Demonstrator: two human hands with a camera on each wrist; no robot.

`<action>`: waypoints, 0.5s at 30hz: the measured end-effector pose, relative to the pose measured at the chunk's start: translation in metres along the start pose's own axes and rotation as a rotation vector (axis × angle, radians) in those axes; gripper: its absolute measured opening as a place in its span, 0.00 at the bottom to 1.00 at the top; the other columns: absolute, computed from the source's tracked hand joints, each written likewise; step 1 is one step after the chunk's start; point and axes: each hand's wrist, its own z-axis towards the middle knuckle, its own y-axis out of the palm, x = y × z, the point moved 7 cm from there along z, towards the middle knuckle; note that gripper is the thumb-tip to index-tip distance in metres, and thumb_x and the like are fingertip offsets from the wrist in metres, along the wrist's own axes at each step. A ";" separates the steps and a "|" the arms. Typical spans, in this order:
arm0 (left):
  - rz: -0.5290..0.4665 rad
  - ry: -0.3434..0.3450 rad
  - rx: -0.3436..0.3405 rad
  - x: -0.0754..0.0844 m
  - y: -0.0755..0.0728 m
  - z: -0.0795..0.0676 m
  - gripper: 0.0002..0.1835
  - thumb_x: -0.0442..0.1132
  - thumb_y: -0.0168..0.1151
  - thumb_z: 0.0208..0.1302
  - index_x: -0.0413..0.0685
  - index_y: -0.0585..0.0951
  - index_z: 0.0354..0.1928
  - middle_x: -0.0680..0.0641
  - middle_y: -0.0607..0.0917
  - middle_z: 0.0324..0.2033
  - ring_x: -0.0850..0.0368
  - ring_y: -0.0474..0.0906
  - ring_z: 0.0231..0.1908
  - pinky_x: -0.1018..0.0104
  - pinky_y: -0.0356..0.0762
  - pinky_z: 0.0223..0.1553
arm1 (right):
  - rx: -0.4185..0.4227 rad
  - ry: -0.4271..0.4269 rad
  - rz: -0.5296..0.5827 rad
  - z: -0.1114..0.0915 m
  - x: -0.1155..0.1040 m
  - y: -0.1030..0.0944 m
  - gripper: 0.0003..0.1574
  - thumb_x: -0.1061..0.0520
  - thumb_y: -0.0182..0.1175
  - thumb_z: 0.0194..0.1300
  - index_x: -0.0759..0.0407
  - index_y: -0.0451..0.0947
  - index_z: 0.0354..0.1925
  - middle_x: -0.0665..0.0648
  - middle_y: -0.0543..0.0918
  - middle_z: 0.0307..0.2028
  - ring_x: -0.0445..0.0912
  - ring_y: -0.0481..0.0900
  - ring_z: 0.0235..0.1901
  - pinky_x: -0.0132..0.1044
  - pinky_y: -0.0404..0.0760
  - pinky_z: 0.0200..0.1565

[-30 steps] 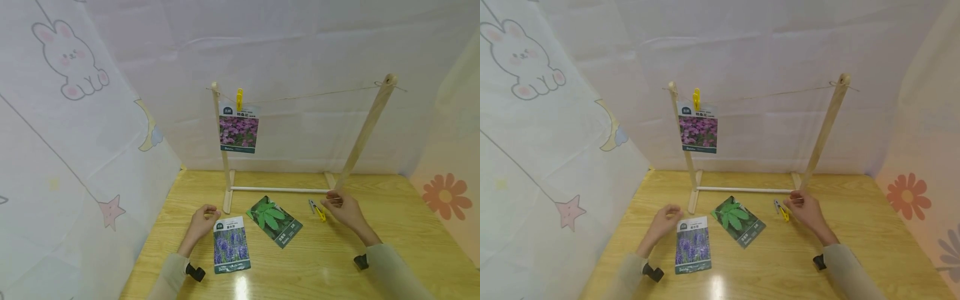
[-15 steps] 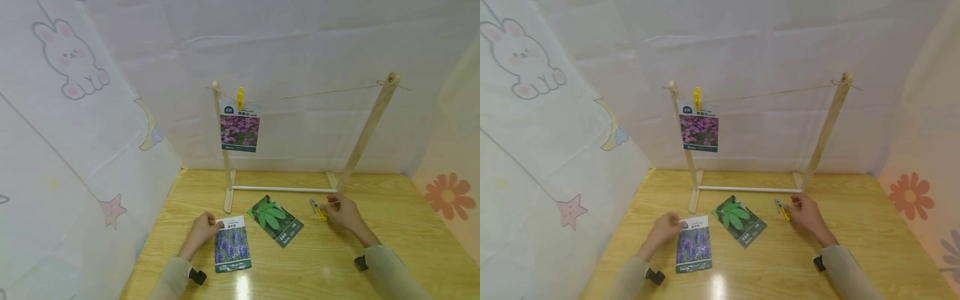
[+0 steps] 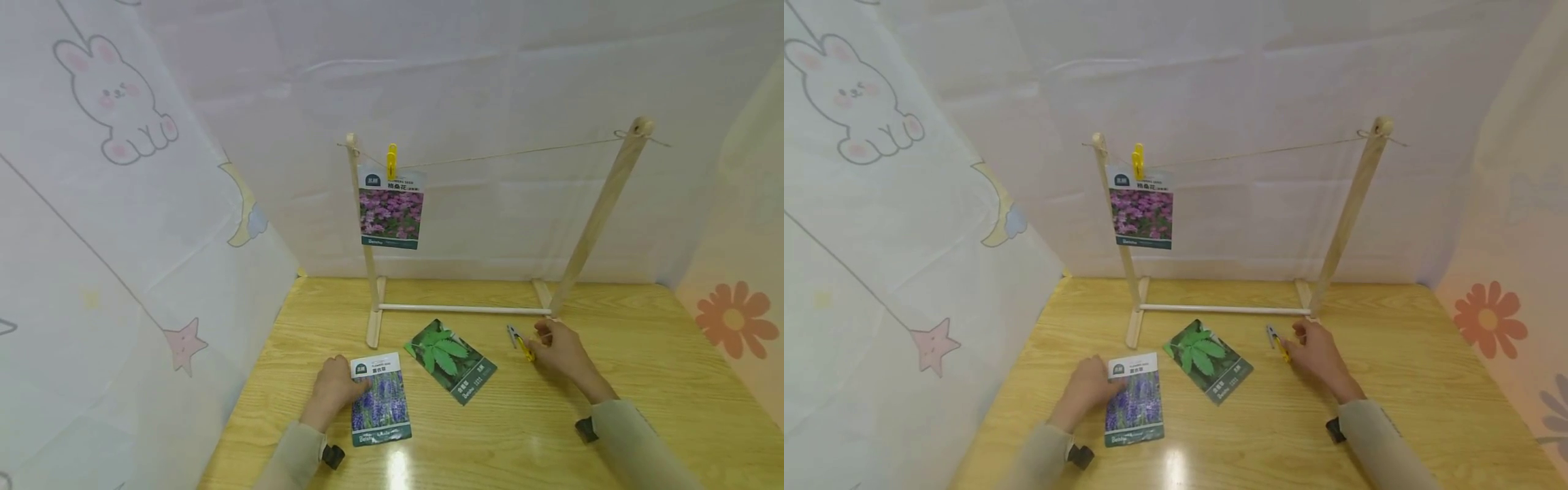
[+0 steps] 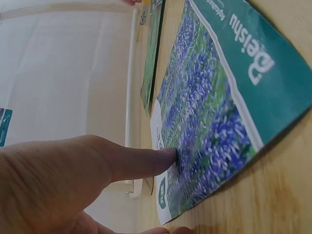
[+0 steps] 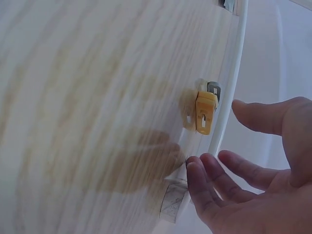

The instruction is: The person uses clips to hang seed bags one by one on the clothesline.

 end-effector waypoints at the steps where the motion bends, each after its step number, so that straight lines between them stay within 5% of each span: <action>1: 0.006 0.002 0.001 0.001 0.000 0.000 0.32 0.53 0.78 0.51 0.31 0.76 0.41 0.41 0.75 0.31 0.50 0.72 0.28 0.59 0.77 0.26 | -0.001 0.001 -0.005 0.000 0.001 0.000 0.32 0.54 0.67 0.66 0.76 0.71 0.58 0.75 0.78 0.52 0.66 0.80 0.47 0.58 0.82 0.46; 15: -0.004 0.027 -0.022 0.016 -0.002 0.003 0.20 0.43 0.80 0.50 0.37 0.78 0.29 0.46 0.76 0.21 0.55 0.71 0.20 0.63 0.70 0.18 | -0.058 0.022 -0.054 0.004 0.003 0.007 0.34 0.56 0.69 0.62 0.83 0.72 0.54 0.72 0.81 0.43 0.60 0.81 0.42 0.55 0.83 0.44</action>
